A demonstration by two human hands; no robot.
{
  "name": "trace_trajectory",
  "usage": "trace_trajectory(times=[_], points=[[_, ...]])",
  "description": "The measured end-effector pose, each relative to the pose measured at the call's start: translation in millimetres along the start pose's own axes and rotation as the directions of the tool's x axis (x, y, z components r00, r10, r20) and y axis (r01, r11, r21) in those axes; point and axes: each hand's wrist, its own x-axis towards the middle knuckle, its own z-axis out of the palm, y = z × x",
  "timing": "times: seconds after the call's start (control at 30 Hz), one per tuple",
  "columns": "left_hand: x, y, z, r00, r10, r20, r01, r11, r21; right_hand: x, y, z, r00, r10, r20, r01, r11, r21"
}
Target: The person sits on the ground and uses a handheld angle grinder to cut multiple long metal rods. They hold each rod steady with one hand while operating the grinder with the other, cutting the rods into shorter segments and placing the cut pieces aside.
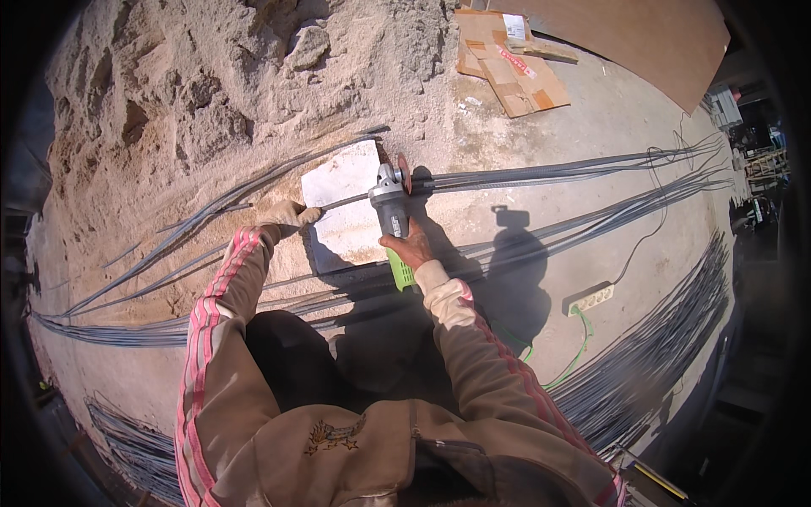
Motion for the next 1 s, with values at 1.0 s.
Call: trace_trajectory(times=[1.0], points=[[-5.5, -5.2, 1.7, 0.998, -0.033, -0.051, 0.033, 0.999, -0.008, 0.8, -8.6, 3.4, 0.999, 0.0, 0.052, -0.001, 1.0, 0.024]])
